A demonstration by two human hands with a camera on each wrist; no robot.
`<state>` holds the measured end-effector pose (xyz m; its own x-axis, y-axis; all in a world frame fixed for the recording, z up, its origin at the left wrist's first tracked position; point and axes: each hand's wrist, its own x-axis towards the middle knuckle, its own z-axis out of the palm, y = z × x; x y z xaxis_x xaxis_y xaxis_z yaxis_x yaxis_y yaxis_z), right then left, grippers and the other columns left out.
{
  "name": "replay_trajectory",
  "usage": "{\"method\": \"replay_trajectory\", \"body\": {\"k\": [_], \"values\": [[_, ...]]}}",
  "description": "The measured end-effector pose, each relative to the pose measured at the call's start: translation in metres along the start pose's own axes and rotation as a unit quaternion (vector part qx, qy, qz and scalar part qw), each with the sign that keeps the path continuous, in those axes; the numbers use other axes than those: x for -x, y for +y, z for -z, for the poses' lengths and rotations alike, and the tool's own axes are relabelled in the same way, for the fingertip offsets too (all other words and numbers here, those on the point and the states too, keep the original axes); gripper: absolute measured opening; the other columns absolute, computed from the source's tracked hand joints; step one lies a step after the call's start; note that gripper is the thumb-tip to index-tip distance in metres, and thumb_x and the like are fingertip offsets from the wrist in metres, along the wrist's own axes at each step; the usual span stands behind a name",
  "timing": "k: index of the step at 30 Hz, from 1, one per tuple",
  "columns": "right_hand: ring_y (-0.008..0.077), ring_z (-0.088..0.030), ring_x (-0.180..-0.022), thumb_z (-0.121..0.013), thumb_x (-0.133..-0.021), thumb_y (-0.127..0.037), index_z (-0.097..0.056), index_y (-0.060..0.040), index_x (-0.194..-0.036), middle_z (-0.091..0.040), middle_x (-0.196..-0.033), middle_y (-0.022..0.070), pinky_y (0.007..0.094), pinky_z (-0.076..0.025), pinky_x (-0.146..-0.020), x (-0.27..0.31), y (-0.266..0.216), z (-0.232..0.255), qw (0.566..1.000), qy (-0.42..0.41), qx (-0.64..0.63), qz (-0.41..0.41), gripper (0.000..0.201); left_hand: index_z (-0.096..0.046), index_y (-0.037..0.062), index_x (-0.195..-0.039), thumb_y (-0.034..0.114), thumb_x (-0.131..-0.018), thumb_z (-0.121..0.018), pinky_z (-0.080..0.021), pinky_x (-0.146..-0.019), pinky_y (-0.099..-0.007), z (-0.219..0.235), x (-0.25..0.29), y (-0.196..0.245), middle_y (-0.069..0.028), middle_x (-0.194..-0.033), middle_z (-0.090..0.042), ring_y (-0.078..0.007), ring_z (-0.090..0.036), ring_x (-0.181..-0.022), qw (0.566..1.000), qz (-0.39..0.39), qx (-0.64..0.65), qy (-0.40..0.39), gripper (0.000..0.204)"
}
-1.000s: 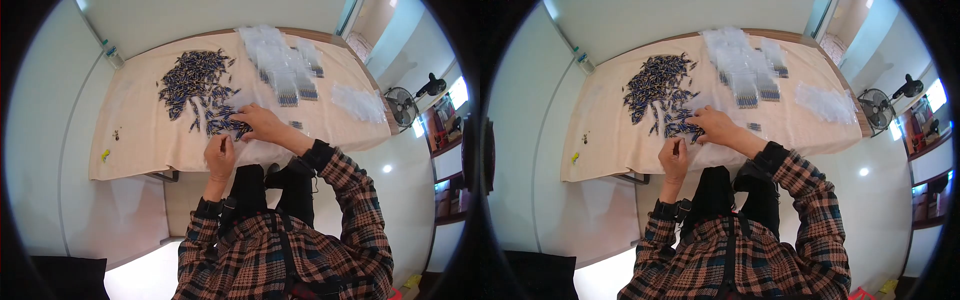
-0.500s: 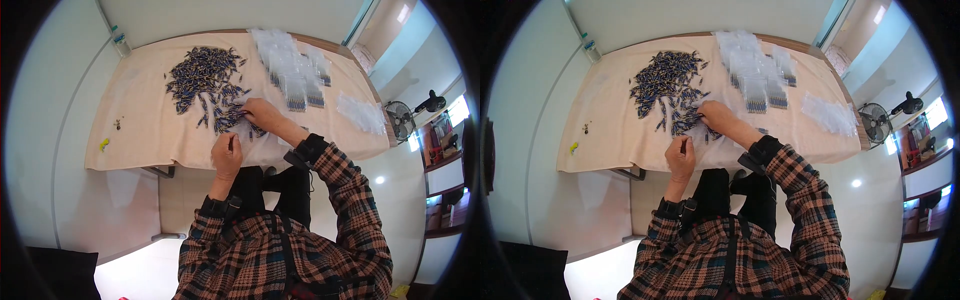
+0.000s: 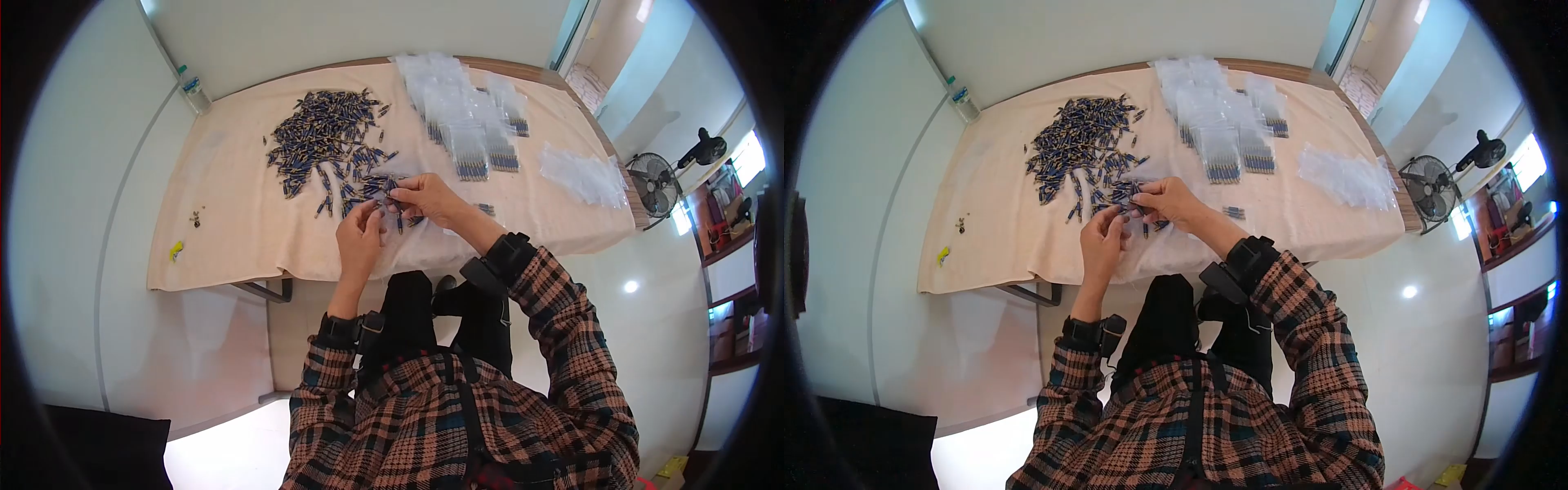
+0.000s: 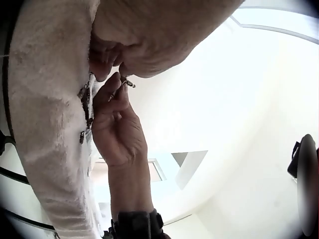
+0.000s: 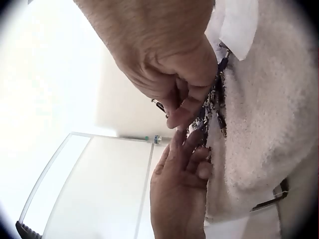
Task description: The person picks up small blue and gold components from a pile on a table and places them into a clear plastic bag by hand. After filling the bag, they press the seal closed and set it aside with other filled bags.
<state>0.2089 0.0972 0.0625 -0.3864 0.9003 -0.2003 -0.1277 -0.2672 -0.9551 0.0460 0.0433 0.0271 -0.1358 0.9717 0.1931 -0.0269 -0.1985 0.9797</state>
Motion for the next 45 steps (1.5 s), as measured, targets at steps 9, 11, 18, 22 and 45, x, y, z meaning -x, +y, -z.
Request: {"method": "replay_trajectory", "body": {"k": [9, 11, 18, 22, 45], "values": [[0.0084, -0.058, -0.053, -0.064, -0.086, -0.011, -0.068, 0.004, -0.088, -0.065, -0.071, 0.0045, 0.0204, -0.047, -0.047, -0.012, 0.018, -0.004, 0.995, 0.049, 0.065, 0.059, 0.015, -0.065, 0.0005, -0.095, 0.016, -0.092, -0.059, -0.031, -0.038, -0.0186, -0.014, -0.032, -0.022, 0.0013, -0.065, -0.056, -0.0033, -0.043, -0.045, 0.998, 0.022, 0.05, -0.038, 0.017], [0.008, -0.057, -0.05, -0.065, -0.084, -0.01, -0.068, 0.0049, -0.088, -0.065, -0.069, 0.0045, 0.0204, -0.046, -0.046, -0.011, 0.015, -0.004, 0.989, 0.064, 0.096, 0.087, 0.016, -0.065, 0.0008, -0.094, 0.016, -0.092, -0.059, -0.031, -0.038, -0.0185, -0.015, -0.033, -0.023, 0.0018, -0.064, -0.056, -0.0029, -0.043, -0.045, 0.997, 0.022, 0.058, -0.035, 0.016], [0.0076, -0.056, -0.048, -0.066, -0.082, -0.01, -0.069, 0.0058, -0.088, -0.066, -0.067, 0.0047, 0.0211, -0.045, -0.044, -0.011, 0.014, -0.006, 0.97, 0.098, 0.174, 0.137, 0.017, -0.066, 0.0018, -0.092, 0.015, -0.09, -0.063, -0.03, -0.039, -0.0178, -0.02, -0.039, -0.031, 0.0036, -0.064, -0.055, -0.0016, -0.042, -0.046, 0.998, -0.007, 0.057, -0.001, 0.014], [0.0081, -0.056, -0.048, -0.065, -0.083, -0.013, -0.07, 0.0027, -0.087, -0.065, -0.065, 0.0049, 0.0232, -0.044, -0.044, -0.009, 0.016, -0.005, 0.947, 0.108, 0.237, 0.186, 0.017, -0.067, 0.0021, -0.093, 0.012, -0.088, -0.066, -0.031, -0.04, -0.0175, -0.022, -0.04, -0.029, 0.0044, -0.065, -0.055, -0.0016, -0.043, -0.048, 0.992, -0.01, 0.123, 0.006, 0.012], [0.0051, -0.053, -0.051, -0.068, -0.084, -0.016, -0.07, 0.002, -0.091, -0.063, -0.066, 0.0017, 0.0204, -0.041, -0.045, 0.006, 0.014, -0.017, 0.971, 0.159, 0.085, 0.158, 0.019, -0.066, -0.0026, -0.091, 0.002, -0.083, -0.065, -0.048, -0.056, -0.0192, -0.02, -0.031, 0.01, -0.0021, -0.077, -0.066, -0.0063, -0.058, -0.063, 0.998, -0.05, -0.024, -0.032, 0.009]]}}
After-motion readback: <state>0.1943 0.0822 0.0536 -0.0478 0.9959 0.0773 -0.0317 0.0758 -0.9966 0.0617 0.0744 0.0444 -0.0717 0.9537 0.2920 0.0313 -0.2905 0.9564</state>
